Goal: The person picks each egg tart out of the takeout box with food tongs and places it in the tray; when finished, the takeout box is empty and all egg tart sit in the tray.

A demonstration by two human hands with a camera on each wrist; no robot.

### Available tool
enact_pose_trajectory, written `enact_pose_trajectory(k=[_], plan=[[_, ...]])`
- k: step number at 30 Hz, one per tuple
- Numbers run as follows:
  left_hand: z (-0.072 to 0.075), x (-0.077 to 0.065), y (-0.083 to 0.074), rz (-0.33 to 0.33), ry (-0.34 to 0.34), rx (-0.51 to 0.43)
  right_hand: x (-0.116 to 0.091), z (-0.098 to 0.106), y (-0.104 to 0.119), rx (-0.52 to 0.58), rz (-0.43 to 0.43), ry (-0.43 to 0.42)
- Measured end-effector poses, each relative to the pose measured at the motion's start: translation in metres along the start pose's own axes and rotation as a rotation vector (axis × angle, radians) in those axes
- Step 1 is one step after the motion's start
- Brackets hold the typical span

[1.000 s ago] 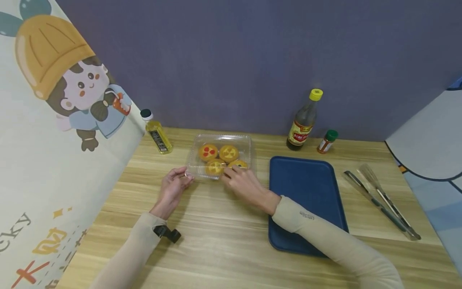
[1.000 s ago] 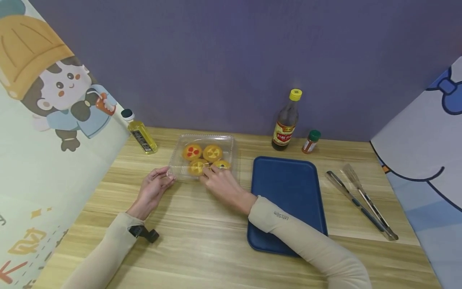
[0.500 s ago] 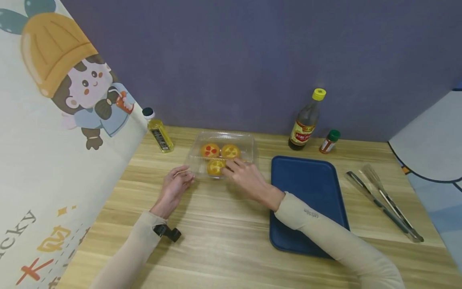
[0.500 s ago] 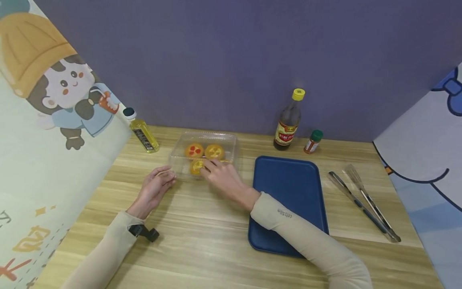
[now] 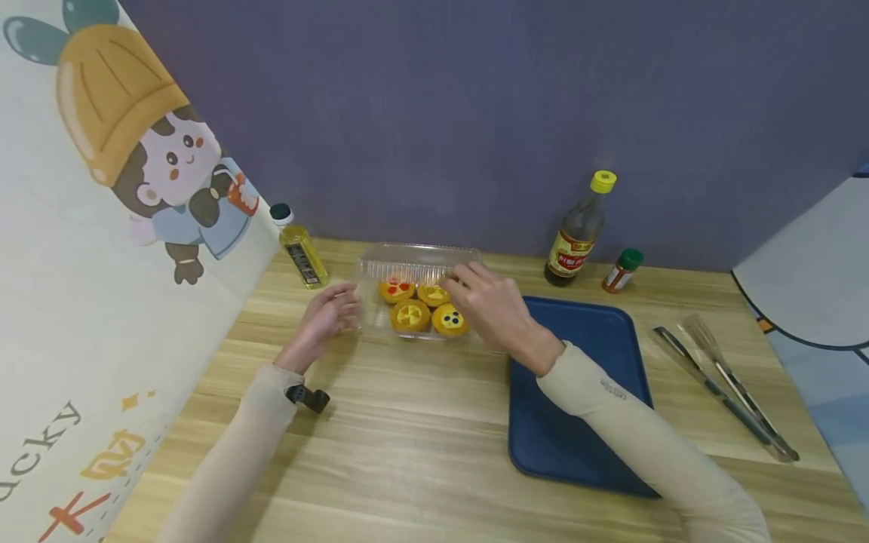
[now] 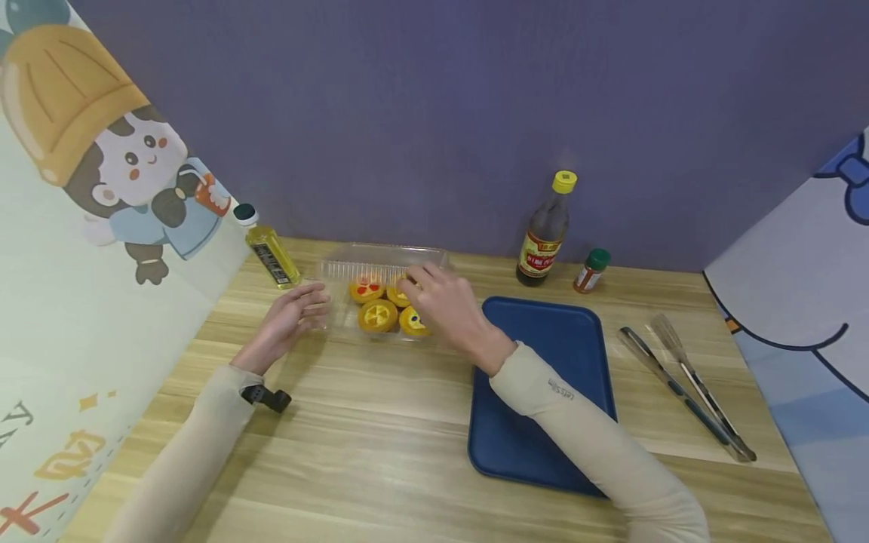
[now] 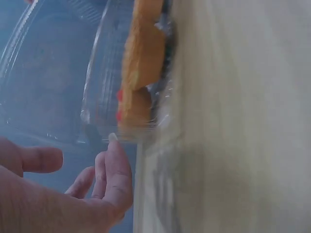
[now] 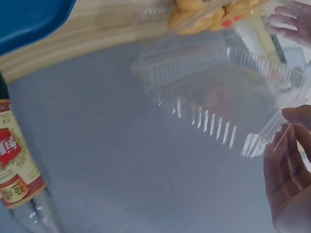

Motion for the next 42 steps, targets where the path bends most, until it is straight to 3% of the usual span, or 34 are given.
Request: enact_pose_trajectory(k=[4,10,16,21,31,35,42], plan=[[-0.001,0.019,-0.004,0.025,0.037,-0.015,0.005,0.008,-0.013,0.053,-0.063,-0.043],[-0.007,0.041,-0.005,0.009,0.1,0.01,0.012,0.016,-0.033,0.134,-0.148,-0.063],[-0.011,0.049,-0.005,-0.016,0.087,0.083,0.023,0.015,-0.057,0.275,-0.296,-0.012],[-0.012,0.051,-0.004,-0.007,0.077,0.087,0.028,0.009,-0.078,0.408,-0.42,0.035],[-0.017,0.037,-0.006,-0.06,0.113,0.14,0.027,-0.01,-0.104,0.523,-0.541,0.106],[-0.017,0.025,-0.006,-0.058,0.12,0.168,0.017,-0.019,-0.107,0.566,-0.585,0.183],[-0.018,0.001,-0.006,-0.037,0.124,0.18,-0.007,-0.04,-0.103,0.54,-0.64,0.344]])
Point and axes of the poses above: each hand's wrist, its own x-axis towards the middle knuckle, its own z-axis out of the back of the hand, y = z × x, the point moved 3 cm from there along x, towards the middle knuckle, and after that the axes turned 15 degrees about -z, right-handed, at the moved point
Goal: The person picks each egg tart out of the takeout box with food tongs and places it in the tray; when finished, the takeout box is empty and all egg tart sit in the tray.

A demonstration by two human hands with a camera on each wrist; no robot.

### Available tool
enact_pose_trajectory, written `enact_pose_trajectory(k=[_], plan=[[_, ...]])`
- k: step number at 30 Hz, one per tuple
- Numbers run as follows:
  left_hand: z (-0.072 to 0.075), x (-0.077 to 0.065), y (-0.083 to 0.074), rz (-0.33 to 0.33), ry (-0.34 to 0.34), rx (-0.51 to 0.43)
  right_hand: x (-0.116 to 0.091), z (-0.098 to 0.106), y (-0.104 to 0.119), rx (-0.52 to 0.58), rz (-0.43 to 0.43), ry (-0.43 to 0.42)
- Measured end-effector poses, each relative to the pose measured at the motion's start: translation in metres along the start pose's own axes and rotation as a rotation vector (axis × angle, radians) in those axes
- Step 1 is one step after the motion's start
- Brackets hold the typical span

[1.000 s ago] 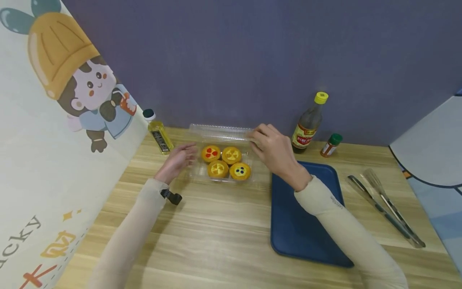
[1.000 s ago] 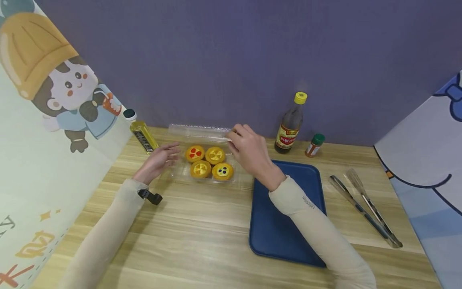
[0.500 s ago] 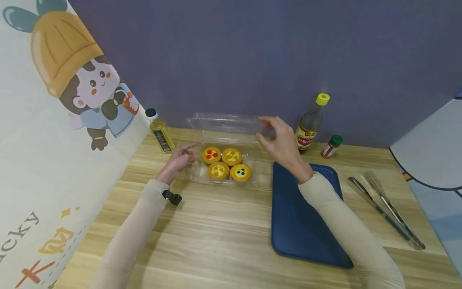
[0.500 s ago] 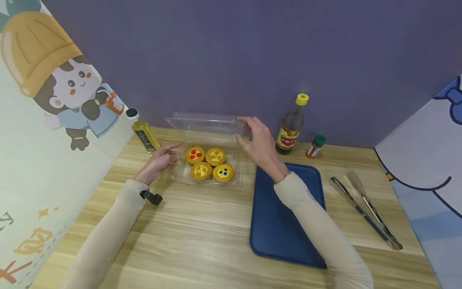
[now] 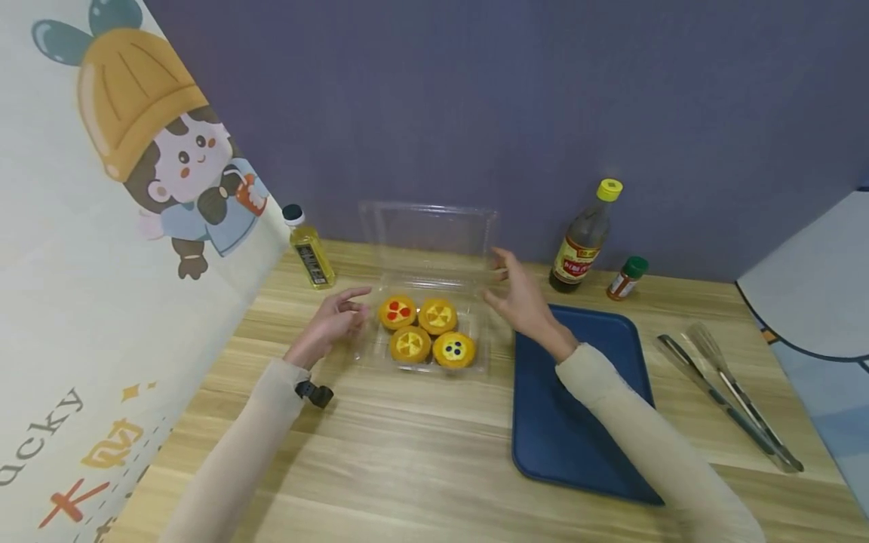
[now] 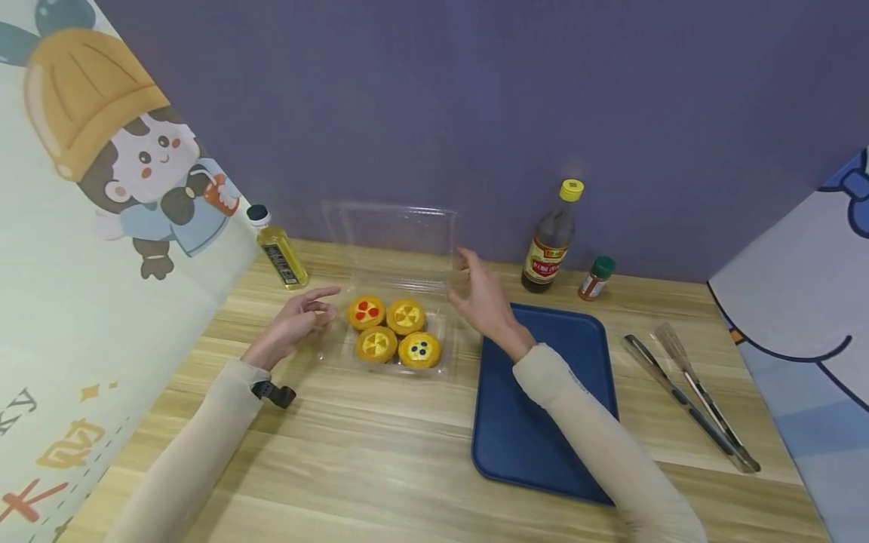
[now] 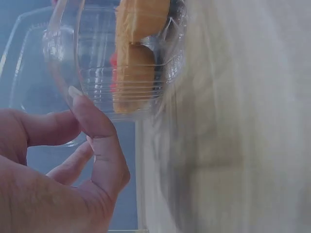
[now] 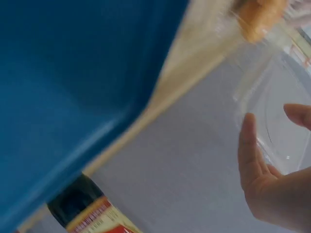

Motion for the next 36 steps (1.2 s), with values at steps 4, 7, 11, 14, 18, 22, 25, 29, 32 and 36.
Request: enact_pose_trajectory(k=[4,7,11,14,18,22,25,29,32,36], plan=[[-0.001,-0.011,-0.001,-0.003,0.004,0.01,-0.008,-0.013,-0.009,-0.002,-0.053,0.063],[-0.002,-0.017,-0.002,-0.01,0.015,0.014,-0.015,-0.019,-0.014,0.022,-0.075,0.087],[-0.003,-0.021,-0.002,-0.021,0.018,0.003,-0.021,-0.022,-0.016,0.066,-0.069,0.092],[-0.003,-0.024,-0.001,-0.019,0.021,-0.003,-0.024,-0.022,-0.017,0.116,-0.091,0.109],[-0.003,-0.028,-0.001,-0.008,0.034,0.0,-0.03,-0.022,-0.019,0.186,-0.165,0.158],[-0.002,-0.032,-0.001,-0.007,0.039,0.013,-0.034,-0.021,-0.021,0.253,-0.246,0.201],[-0.003,-0.035,-0.001,-0.003,0.049,0.024,-0.037,-0.02,-0.023,0.309,-0.322,0.236],[-0.004,-0.037,0.0,-0.011,0.061,0.029,-0.042,-0.02,-0.027,0.361,-0.384,0.264],[-0.004,-0.039,0.0,-0.027,0.054,0.029,-0.044,-0.019,-0.027,0.385,-0.384,0.27],[-0.005,-0.04,-0.002,-0.032,0.05,0.03,-0.045,-0.021,-0.029,0.421,-0.395,0.285]])
Point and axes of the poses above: each hand's wrist, its own x-axis towards the middle knuckle, its own z-axis out of the back of the hand, y = z × x, the point moved 3 cm from there along x, towards the middle knuckle, and after that the axes turned 15 degrees about -z, right-handed, at the moved point
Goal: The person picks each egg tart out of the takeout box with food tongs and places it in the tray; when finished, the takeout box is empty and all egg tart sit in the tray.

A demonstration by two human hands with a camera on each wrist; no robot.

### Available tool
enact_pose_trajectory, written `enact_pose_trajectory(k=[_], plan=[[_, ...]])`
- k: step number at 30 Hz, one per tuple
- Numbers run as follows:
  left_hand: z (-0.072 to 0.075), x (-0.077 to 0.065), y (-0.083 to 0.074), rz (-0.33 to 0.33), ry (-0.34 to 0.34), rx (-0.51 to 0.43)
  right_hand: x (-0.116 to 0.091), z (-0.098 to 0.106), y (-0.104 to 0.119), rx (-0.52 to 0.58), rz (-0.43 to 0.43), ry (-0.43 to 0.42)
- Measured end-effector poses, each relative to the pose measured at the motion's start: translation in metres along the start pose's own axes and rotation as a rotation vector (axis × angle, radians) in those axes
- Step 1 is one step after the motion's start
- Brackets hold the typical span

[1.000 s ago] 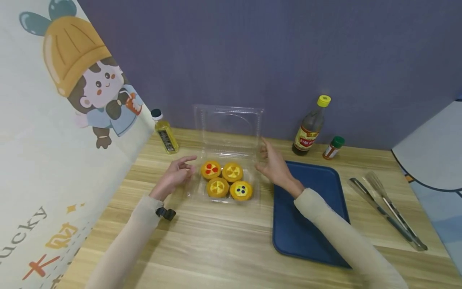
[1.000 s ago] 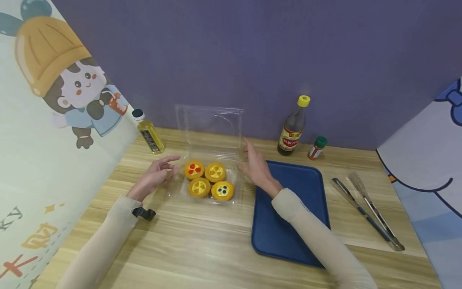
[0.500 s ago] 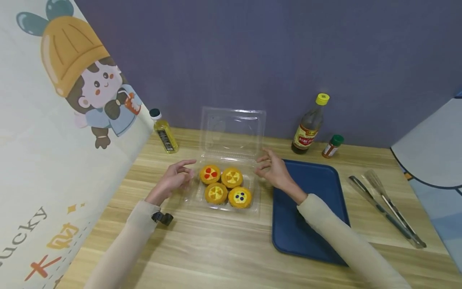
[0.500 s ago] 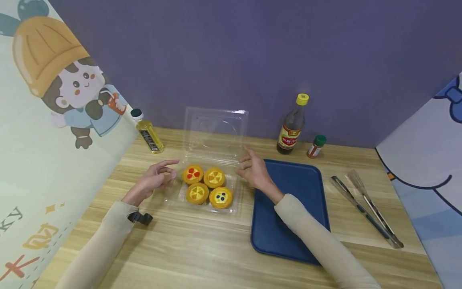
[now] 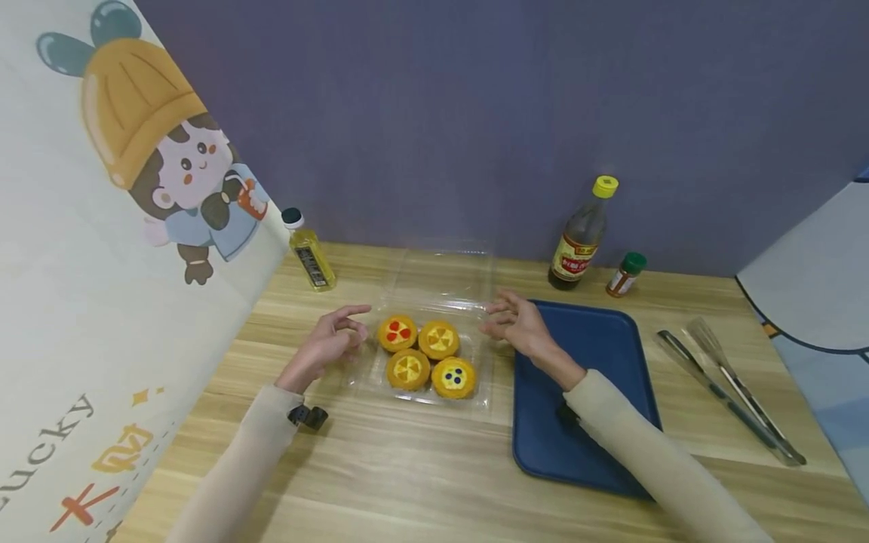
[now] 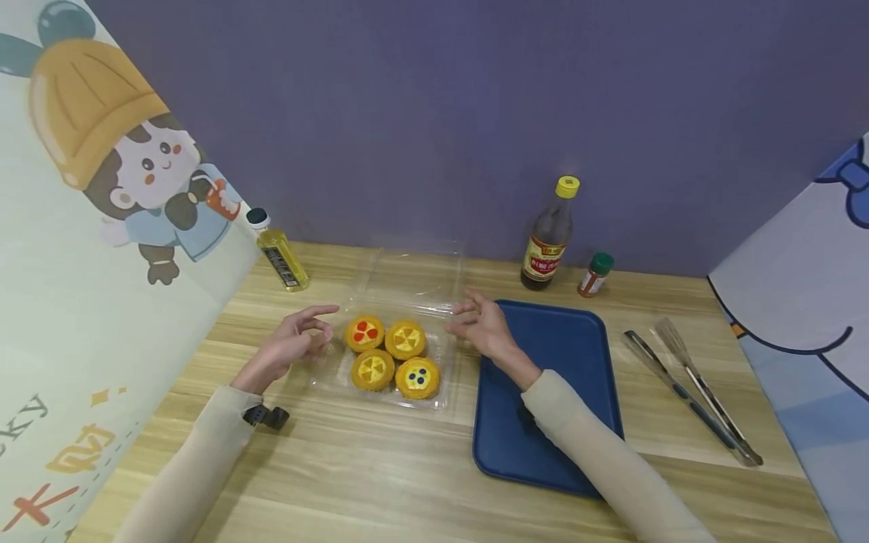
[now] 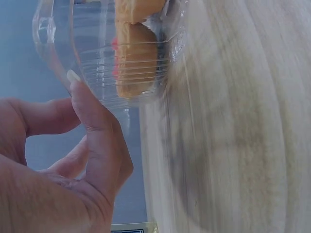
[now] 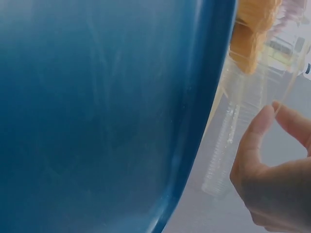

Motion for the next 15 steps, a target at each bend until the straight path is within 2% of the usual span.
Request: enact_pose_trajectory(k=[10,15], plan=[[-0.0028,-0.0031,0.0018,0.0,0.0,-0.041,0.0024,0.0017,-0.0075,0.05,-0.04,0.035],[-0.0012,-0.0013,0.0011,-0.016,-0.011,-0.055,-0.0042,0.0077,-0.008,-0.019,0.004,0.001]])
Point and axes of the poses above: each hand's wrist, its own x-axis towards the middle knuckle, its own z-axis out of the back of the hand, y = z × x, the point moved 3 cm from there along x, towards the middle knuckle, and after that the axes turned 15 degrees about -z, right-handed, at the moved point
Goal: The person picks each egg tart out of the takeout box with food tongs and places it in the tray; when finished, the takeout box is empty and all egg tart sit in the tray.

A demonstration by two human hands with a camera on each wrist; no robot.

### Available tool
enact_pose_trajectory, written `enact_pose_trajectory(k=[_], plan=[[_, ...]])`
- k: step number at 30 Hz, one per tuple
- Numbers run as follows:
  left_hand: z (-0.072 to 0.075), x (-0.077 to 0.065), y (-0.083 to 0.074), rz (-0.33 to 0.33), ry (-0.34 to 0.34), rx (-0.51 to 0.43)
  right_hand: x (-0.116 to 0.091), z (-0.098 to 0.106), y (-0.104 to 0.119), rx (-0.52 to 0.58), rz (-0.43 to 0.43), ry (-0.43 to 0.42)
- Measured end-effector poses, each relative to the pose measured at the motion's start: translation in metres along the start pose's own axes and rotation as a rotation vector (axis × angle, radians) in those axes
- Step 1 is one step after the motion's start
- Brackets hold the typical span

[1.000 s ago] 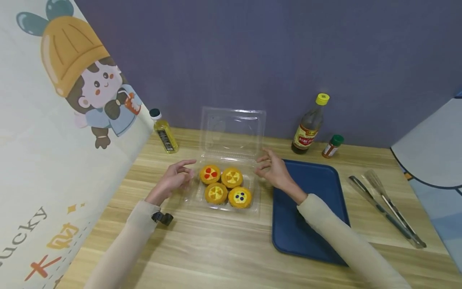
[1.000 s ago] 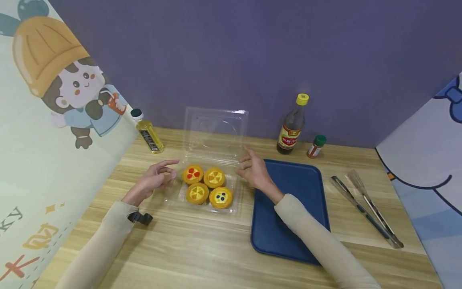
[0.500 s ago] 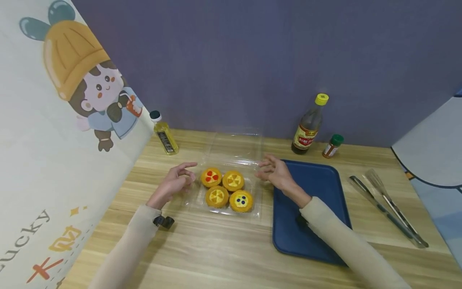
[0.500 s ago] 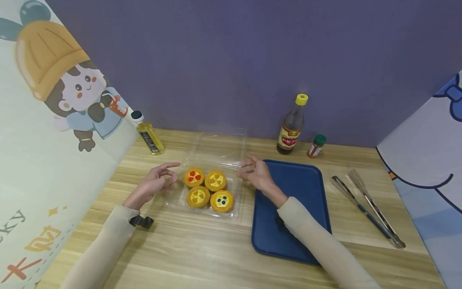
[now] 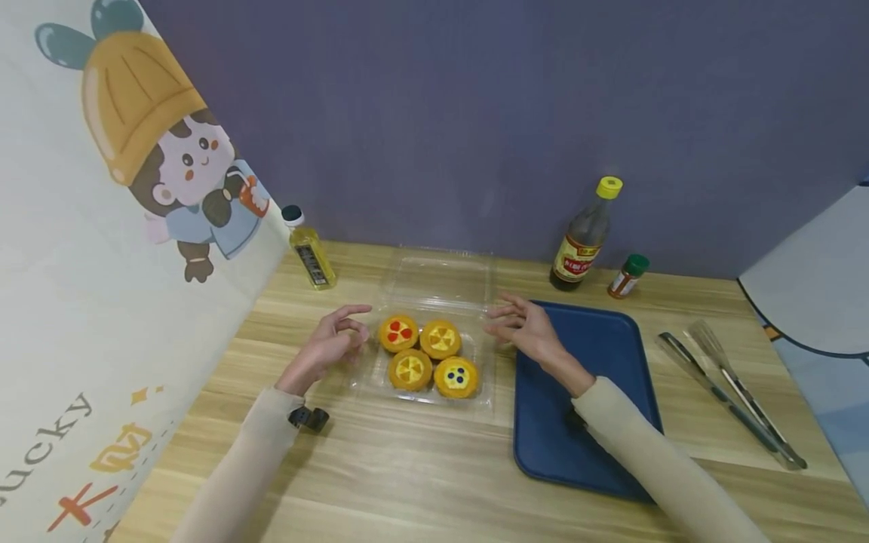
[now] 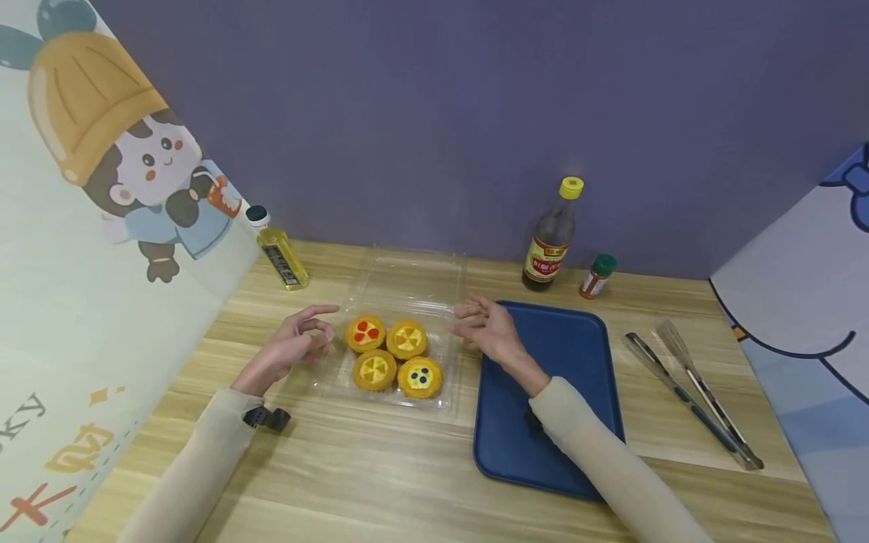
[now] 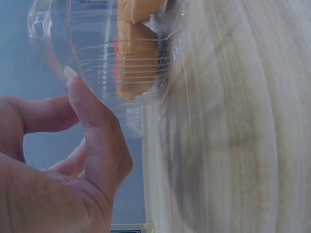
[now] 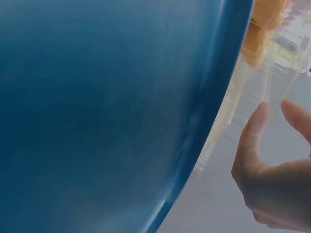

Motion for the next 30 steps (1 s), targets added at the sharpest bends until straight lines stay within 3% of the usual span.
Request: enact_pose_trajectory(k=[9,22,30], plan=[[0.0,0.002,0.0,0.001,0.013,-0.005,-0.027,0.031,-0.007,-0.19,0.089,-0.13],[0.0,0.005,0.0,-0.004,0.029,0.017,-0.077,0.116,-0.031,-0.292,0.144,-0.313],[0.002,0.006,-0.001,-0.002,0.036,0.002,-0.104,0.165,-0.063,-0.38,0.085,-0.423]])
Point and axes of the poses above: each hand's wrist, its own x-axis towards the middle knuckle, its own z-axis out of the back of the hand, y = z × x, the point moved 3 cm from there along x, towards the middle knuckle, and after that the axes turned 15 degrees about -z, right-handed, at the moved point
